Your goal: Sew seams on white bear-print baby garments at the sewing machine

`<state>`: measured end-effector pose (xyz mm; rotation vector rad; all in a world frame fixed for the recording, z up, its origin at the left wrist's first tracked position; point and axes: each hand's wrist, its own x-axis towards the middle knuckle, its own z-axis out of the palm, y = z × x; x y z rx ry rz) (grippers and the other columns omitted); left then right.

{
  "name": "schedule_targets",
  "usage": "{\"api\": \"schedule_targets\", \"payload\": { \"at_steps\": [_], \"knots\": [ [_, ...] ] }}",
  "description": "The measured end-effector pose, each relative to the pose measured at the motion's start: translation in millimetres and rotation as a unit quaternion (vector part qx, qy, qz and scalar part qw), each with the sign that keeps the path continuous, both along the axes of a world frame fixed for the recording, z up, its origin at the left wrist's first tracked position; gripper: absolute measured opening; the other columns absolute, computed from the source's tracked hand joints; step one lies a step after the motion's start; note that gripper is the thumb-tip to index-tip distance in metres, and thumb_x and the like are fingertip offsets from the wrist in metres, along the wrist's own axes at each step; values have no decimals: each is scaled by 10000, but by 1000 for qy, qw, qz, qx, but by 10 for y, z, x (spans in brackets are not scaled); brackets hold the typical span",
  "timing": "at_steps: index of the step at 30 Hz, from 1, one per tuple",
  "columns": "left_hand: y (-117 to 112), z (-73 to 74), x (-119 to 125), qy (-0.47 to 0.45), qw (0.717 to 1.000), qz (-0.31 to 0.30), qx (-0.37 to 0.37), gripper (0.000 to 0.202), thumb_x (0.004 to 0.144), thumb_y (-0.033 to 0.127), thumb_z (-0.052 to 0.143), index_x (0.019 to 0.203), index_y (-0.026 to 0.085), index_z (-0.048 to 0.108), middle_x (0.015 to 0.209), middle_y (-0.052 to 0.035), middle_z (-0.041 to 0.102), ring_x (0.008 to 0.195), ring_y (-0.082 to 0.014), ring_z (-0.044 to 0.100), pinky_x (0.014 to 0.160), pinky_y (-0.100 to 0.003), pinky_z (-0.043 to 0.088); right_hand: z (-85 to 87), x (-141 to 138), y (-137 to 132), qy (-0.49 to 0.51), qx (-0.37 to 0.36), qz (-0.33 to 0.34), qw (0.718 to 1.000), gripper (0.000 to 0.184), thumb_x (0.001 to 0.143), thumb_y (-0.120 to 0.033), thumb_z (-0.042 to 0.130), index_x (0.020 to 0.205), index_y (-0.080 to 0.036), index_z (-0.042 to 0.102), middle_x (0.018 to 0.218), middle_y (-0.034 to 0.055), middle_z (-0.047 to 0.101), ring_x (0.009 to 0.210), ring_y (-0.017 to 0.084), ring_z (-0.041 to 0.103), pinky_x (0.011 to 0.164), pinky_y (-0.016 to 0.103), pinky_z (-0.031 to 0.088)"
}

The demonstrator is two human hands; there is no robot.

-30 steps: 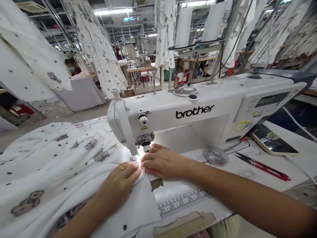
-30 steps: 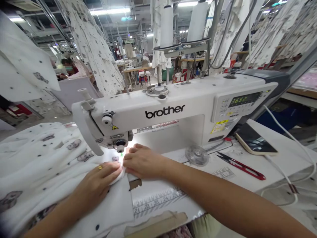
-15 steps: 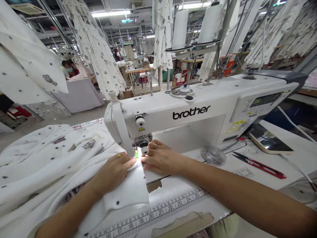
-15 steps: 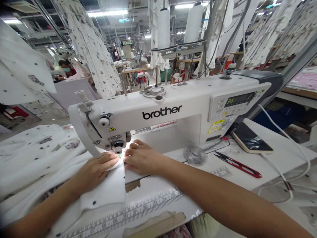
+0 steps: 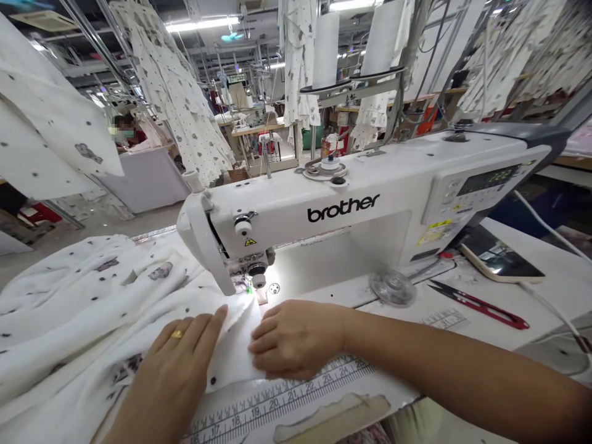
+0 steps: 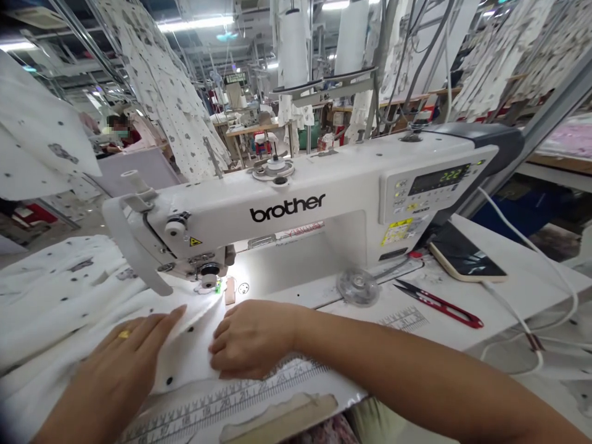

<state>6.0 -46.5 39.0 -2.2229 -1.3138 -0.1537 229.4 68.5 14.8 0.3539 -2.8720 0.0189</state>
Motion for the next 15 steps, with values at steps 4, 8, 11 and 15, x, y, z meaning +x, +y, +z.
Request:
{"api": "schedule_targets", "payload": {
  "at_steps": [4, 8, 11, 15],
  "knots": [
    [-3, -48, 94, -52, 993, -90, -51, 505, 760, -74, 366, 1198, 117, 529, 823, -34, 606, 730, -186, 566, 781, -346, 453, -37, -1, -28, 18, -14, 27, 999, 247, 973, -305, 497, 782, -182, 594, 860, -9, 662, 927, 145, 596, 753, 295, 432],
    [76, -125, 209, -127, 983, -89, -100, 334, 705, -15, 428, 923, 183, 584, 962, -68, 646, 880, -224, 594, 800, -369, 485, -84, 6, -59, 18, -41, 12, 999, 270, 957, -339, 522, 733, -193, 563, 776, -29, 637, 828, 137, 604, 680, 293, 414],
    [110, -182, 226, -152, 974, -111, -125, 358, 671, 27, 452, 962, 182, 589, 1210, -102, 630, 1164, -269, 544, 999, -430, 439, -97, 12, -69, 13, -51, 6, 999, 286, 951, -375, 538, 727, -198, 556, 759, -29, 634, 806, 143, 605, 661, 298, 399],
    [144, -221, 198, -146, 972, -130, -127, 425, 685, 44, 440, 1070, 171, 570, 1130, -90, 678, 1103, -240, 596, 1014, -412, 447, -76, 11, -71, 5, -58, -1, 998, 294, 945, -394, 541, 720, -204, 551, 774, -23, 645, 835, 152, 607, 657, 309, 393]
  ]
}}
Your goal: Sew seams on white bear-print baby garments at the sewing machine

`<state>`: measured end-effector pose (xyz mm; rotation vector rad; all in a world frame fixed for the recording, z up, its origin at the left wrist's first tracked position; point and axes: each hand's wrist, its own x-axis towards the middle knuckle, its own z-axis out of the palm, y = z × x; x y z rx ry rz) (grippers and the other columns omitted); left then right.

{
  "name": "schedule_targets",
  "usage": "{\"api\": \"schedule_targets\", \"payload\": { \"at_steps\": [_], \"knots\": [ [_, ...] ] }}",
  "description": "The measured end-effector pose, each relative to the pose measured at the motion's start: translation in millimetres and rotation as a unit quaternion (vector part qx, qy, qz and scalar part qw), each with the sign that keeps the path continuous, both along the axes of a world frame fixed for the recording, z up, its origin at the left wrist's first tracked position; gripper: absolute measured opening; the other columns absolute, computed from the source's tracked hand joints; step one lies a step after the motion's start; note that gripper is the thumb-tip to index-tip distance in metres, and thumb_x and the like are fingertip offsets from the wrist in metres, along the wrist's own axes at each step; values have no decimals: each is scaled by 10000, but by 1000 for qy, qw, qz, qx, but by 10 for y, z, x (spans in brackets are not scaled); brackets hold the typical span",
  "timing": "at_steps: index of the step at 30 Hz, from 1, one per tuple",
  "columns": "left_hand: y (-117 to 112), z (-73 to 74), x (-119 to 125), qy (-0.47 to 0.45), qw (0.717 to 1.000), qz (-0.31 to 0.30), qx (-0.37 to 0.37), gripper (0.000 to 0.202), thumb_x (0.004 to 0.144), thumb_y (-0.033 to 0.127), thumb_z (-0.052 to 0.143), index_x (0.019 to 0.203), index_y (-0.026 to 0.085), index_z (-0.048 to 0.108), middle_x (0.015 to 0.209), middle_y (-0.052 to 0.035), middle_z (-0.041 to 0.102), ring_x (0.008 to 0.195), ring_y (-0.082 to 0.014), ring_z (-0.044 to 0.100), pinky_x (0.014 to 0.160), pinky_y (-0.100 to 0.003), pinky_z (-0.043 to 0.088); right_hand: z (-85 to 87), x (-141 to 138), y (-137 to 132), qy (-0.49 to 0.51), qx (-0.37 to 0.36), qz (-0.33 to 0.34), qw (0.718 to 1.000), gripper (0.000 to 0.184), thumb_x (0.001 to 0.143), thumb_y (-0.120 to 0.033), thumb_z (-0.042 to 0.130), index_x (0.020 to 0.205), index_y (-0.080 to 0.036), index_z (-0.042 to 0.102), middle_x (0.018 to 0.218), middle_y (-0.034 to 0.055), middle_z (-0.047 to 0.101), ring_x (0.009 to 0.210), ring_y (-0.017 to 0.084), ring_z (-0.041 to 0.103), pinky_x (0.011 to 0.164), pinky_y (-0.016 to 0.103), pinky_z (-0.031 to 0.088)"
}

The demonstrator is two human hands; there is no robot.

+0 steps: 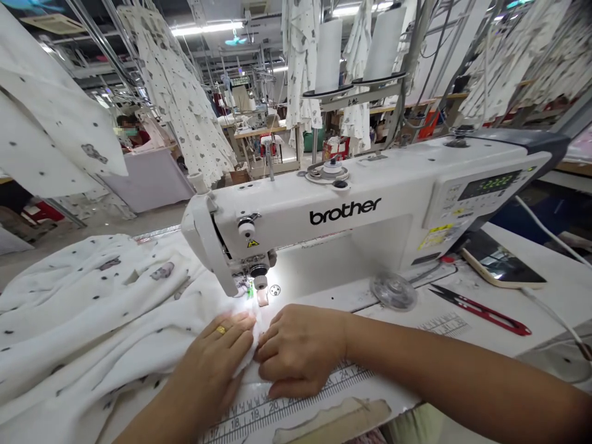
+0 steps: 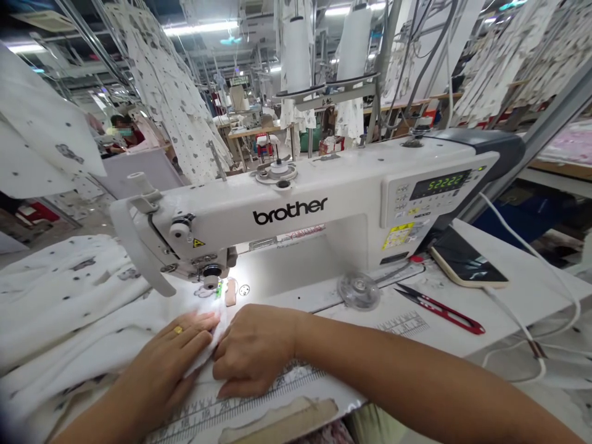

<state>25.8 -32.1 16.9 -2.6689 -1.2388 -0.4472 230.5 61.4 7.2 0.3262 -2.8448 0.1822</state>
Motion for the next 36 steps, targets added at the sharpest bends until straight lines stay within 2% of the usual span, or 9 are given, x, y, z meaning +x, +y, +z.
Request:
{"api": "schedule_targets", "payload": {
  "at_steps": [10, 14, 18, 20, 23, 26, 29, 32, 36],
  "knots": [
    [301, -24, -49, 57, 998, 13, 21, 328, 748, 16, 417, 993, 176, 565, 1120, -108, 689, 1062, -245, 633, 954, -434, 489, 39, 10, 86, -3, 22, -95, 995, 273, 979, -366, 488, 789, -188, 571, 813, -18, 640, 730, 146, 565, 673, 292, 413],
    [310, -27, -18, 55, 998, 34, 18, 345, 719, -17, 422, 956, 180, 576, 1034, -79, 689, 1011, -241, 626, 941, -430, 482, 6, 9, 142, 15, 24, -90, 996, 281, 1003, -361, 454, 842, -176, 590, 874, 8, 658, 786, 154, 576, 728, 297, 440],
    [267, 19, -38, 42, 997, 57, 13, 320, 703, -15, 436, 903, 187, 581, 845, -45, 650, 836, -237, 611, 807, -395, 493, 5, 0, 189, 14, 16, -67, 998, 266, 1004, -339, 475, 864, -158, 610, 921, 34, 671, 925, 161, 589, 851, 301, 452],
    [251, 43, -70, 28, 997, 57, 40, 317, 738, 4, 439, 959, 177, 587, 831, -46, 643, 802, -236, 602, 766, -387, 476, 31, -2, 203, 18, 16, -56, 998, 240, 1001, -319, 490, 884, -152, 617, 957, 35, 672, 973, 160, 576, 893, 299, 441],
    [237, 64, -96, 6, 995, 51, 89, 260, 855, 48, 439, 1033, 161, 593, 820, -40, 640, 768, -214, 593, 774, -374, 452, 84, 2, 205, 17, 17, -71, 997, 216, 994, -315, 510, 912, -155, 630, 943, 28, 665, 914, 165, 553, 849, 313, 437],
    [228, 40, -62, 0, 994, 35, 99, 200, 918, 76, 451, 1003, 156, 613, 804, -35, 625, 739, -197, 573, 767, -356, 441, 118, 10, 188, 6, 3, -89, 996, 216, 983, -346, 543, 927, -167, 651, 912, 22, 653, 846, 166, 519, 782, 317, 425],
    [228, -32, 1, 20, 996, 22, 84, 206, 903, 49, 447, 877, 151, 624, 765, -44, 598, 730, -212, 552, 758, -370, 435, 118, 12, 163, 3, -24, -96, 995, 203, 964, -357, 588, 930, -173, 667, 933, 14, 638, 827, 151, 496, 783, 300, 416],
    [241, -85, 46, 59, 993, 52, 83, 215, 872, 27, 463, 778, 154, 609, 738, -46, 575, 754, -235, 541, 804, -409, 425, 99, 3, 142, 4, -32, -123, 992, 235, 979, -359, 567, 881, -176, 676, 883, 17, 616, 804, 153, 476, 773, 300, 403],
    [242, -56, 44, 63, 992, 78, 77, 220, 865, 11, 456, 843, 152, 624, 790, -50, 595, 823, -244, 543, 839, -415, 399, 66, -9, 138, 10, -45, -155, 987, 196, 974, -340, 576, 937, -186, 691, 885, 26, 598, 820, 166, 481, 773, 303, 387]
  ]
}}
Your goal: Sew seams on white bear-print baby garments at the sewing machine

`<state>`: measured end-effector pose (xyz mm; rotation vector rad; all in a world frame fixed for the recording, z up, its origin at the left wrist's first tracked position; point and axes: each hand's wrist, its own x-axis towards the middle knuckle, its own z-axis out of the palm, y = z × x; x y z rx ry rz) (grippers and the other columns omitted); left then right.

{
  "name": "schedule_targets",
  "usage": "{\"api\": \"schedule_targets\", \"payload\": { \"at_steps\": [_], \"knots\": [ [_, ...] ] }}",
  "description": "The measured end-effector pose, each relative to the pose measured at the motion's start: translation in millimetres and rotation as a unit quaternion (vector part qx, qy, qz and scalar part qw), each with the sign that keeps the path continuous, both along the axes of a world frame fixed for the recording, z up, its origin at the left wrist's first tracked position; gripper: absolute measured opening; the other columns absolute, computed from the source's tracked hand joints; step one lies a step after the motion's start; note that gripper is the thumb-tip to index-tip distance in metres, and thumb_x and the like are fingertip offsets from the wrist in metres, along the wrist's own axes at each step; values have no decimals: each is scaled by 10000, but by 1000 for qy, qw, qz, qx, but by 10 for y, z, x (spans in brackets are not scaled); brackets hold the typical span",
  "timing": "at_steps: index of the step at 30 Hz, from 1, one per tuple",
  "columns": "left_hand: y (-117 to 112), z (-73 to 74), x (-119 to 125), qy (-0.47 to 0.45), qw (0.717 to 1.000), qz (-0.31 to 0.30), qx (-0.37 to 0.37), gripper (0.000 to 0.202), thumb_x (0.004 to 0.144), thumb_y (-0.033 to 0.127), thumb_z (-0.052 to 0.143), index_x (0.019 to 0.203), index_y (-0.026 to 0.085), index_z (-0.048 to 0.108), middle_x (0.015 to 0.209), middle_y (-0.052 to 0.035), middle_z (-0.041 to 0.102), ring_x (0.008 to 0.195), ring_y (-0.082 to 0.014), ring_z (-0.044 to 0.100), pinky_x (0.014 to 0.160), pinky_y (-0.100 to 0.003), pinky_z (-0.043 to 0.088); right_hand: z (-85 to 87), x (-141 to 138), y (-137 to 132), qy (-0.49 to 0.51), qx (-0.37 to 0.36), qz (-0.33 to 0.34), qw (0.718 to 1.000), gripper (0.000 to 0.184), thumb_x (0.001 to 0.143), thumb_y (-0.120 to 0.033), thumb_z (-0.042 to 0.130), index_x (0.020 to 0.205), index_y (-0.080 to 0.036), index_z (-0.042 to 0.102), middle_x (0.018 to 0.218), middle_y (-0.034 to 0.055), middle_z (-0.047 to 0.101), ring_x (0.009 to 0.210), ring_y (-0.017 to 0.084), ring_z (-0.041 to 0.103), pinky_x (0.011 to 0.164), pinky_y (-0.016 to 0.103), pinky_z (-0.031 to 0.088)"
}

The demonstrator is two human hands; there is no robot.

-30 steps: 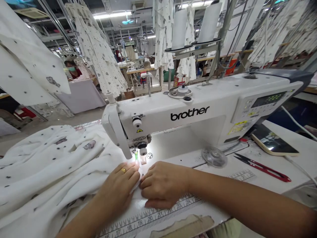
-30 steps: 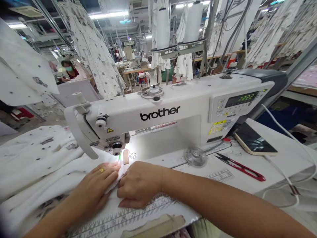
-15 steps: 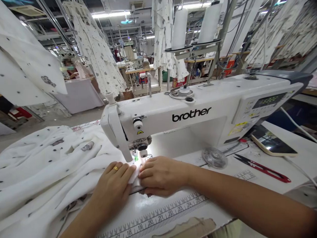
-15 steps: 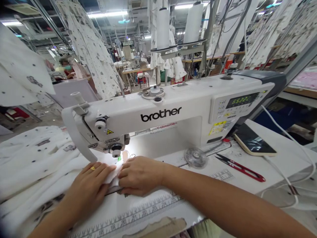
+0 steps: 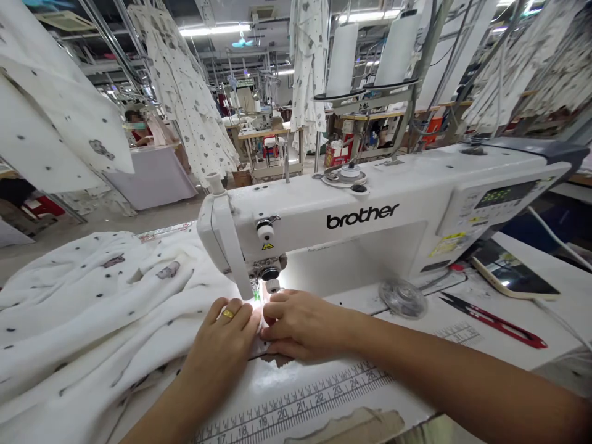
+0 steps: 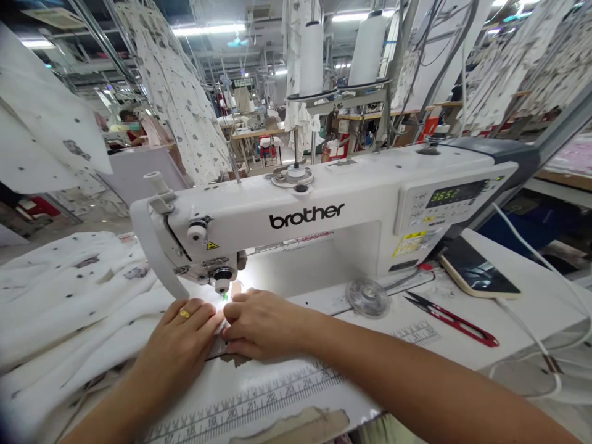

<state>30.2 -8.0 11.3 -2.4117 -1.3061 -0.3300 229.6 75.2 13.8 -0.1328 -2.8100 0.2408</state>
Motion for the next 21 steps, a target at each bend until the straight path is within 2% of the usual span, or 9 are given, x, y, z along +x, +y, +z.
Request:
{"api": "schedule_targets", "payload": {
  "at_steps": [4, 8, 12, 15, 21],
  "knots": [
    [-40, 97, -68, -52, 998, 2, -21, 191, 876, 52, 466, 846, 176, 608, 775, -32, 600, 822, -239, 544, 823, -418, 370, -31, 7, 18, 1, -19, 5, 1000, 189, 966, -348, 595, 1030, -200, 693, 885, 20, 585, 830, 157, 488, 803, 301, 387],
    [-60, 158, -108, -97, 995, -24, 5, 163, 921, 86, 478, 859, 181, 596, 723, -3, 597, 753, -201, 532, 844, -415, 362, -29, 23, 39, -3, -26, 15, 1000, 208, 973, -355, 585, 1089, -213, 683, 882, 17, 578, 822, 154, 486, 799, 298, 386],
    [-52, 79, -60, -85, 994, -65, 7, 189, 937, 72, 460, 881, 171, 611, 720, -5, 582, 723, -185, 515, 843, -384, 385, -9, 24, 43, -4, -19, 23, 1000, 188, 971, -346, 584, 955, -193, 692, 862, 20, 575, 794, 155, 475, 787, 295, 381],
    [-32, -12, -23, -50, 997, -54, 6, 212, 924, 48, 439, 880, 147, 622, 728, -29, 566, 724, -204, 508, 801, -376, 410, -1, 12, 36, -13, -2, 14, 1000, 225, 975, -349, 578, 854, -183, 670, 847, 7, 565, 781, 144, 458, 780, 292, 378],
    [1, -27, -37, -45, 999, -22, -9, 232, 903, 32, 442, 1003, 133, 625, 815, -54, 593, 763, -222, 525, 758, -374, 441, 7, -10, 40, -23, 1, -30, 999, 208, 982, -355, 569, 1001, -178, 677, 890, 30, 585, 820, 162, 474, 809, 305, 388]
  ]
}}
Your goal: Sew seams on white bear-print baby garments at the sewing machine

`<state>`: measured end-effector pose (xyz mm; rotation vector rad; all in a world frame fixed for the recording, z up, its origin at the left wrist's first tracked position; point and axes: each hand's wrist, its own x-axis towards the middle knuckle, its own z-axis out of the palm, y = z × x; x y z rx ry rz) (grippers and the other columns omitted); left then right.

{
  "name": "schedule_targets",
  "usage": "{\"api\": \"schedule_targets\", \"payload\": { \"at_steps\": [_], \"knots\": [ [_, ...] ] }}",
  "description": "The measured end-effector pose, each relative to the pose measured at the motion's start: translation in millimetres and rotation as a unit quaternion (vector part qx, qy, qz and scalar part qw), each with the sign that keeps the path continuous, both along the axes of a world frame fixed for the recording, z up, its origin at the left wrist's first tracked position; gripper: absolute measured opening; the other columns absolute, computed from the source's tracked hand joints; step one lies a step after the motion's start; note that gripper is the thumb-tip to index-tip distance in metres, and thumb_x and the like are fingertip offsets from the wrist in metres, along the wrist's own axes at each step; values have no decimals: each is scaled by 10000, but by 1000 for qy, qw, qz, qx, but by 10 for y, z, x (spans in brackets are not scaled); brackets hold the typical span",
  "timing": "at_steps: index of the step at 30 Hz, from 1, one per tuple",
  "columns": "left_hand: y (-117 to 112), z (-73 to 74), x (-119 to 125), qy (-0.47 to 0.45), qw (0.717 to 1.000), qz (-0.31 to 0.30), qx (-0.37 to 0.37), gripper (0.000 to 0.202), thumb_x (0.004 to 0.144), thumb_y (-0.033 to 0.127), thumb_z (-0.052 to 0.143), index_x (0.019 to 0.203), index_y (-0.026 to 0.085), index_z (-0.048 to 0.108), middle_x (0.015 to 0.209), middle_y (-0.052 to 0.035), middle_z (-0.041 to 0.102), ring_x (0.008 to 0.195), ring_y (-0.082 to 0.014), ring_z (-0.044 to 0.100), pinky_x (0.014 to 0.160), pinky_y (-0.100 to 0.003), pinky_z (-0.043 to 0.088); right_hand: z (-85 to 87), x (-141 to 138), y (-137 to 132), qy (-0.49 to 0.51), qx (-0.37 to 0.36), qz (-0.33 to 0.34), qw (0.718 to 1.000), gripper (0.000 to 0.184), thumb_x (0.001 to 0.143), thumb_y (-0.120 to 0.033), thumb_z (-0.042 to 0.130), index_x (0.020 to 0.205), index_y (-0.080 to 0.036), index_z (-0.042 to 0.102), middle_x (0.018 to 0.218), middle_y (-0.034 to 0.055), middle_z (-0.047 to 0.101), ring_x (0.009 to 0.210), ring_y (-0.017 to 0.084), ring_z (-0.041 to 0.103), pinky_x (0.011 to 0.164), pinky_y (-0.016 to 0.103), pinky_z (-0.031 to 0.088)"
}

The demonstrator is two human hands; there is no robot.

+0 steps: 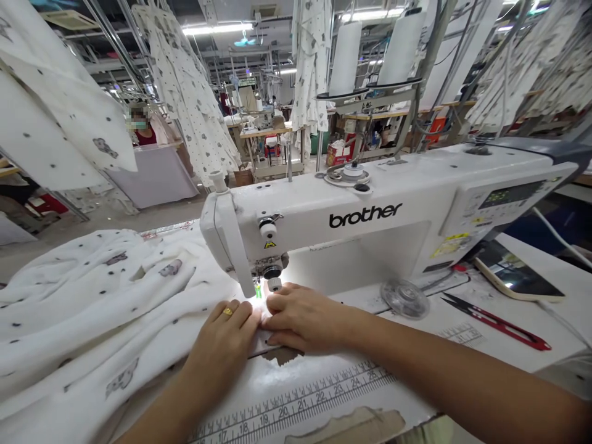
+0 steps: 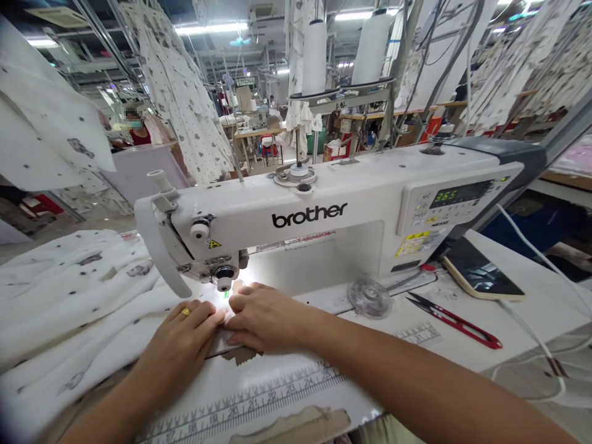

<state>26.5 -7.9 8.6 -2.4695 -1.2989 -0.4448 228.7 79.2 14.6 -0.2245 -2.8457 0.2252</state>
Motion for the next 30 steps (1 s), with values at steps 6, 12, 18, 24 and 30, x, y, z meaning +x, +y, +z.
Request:
{"api": "schedule_targets", "payload": {
  "at_steps": [6, 12, 18, 24, 30],
  "knots": [
    [-16, 44, -50, -84, 995, 11, -43, 191, 926, 57, 446, 944, 173, 598, 836, -27, 630, 790, -199, 549, 821, -375, 417, 7, 10, 29, 10, -15, 16, 1000, 233, 982, -370, 573, 1089, -187, 669, 897, 29, 579, 818, 161, 474, 835, 302, 389],
    [39, -16, -97, -113, 992, -23, -47, 182, 942, 60, 485, 907, 182, 615, 778, 2, 623, 758, -177, 521, 822, -359, 398, 21, 19, 48, 4, -18, 26, 1000, 199, 974, -351, 587, 1024, -186, 686, 887, 14, 559, 805, 145, 461, 831, 292, 381],
    [53, -6, -47, -80, 996, -49, 8, 182, 938, 57, 495, 910, 149, 648, 772, -26, 614, 731, -175, 515, 812, -362, 411, 40, 37, 68, 4, -15, 38, 999, 157, 970, -315, 589, 968, -189, 683, 898, 13, 575, 819, 141, 471, 861, 288, 378],
    [36, -3, -10, -57, 997, -42, 2, 229, 957, 54, 438, 882, 150, 632, 940, -55, 684, 866, -184, 609, 943, -393, 392, 42, 48, 75, 5, -11, 40, 999, 166, 977, -321, 573, 1000, -203, 688, 915, 27, 599, 833, 157, 486, 858, 298, 381],
    [64, -38, -76, -86, 996, -31, -7, 202, 961, 77, 456, 971, 184, 627, 985, -19, 724, 876, -162, 659, 995, -390, 374, 75, 53, 115, 11, -37, 10, 999, 204, 992, -317, 556, 1072, -188, 693, 912, 23, 645, 842, 155, 528, 907, 307, 389]
  ]
}}
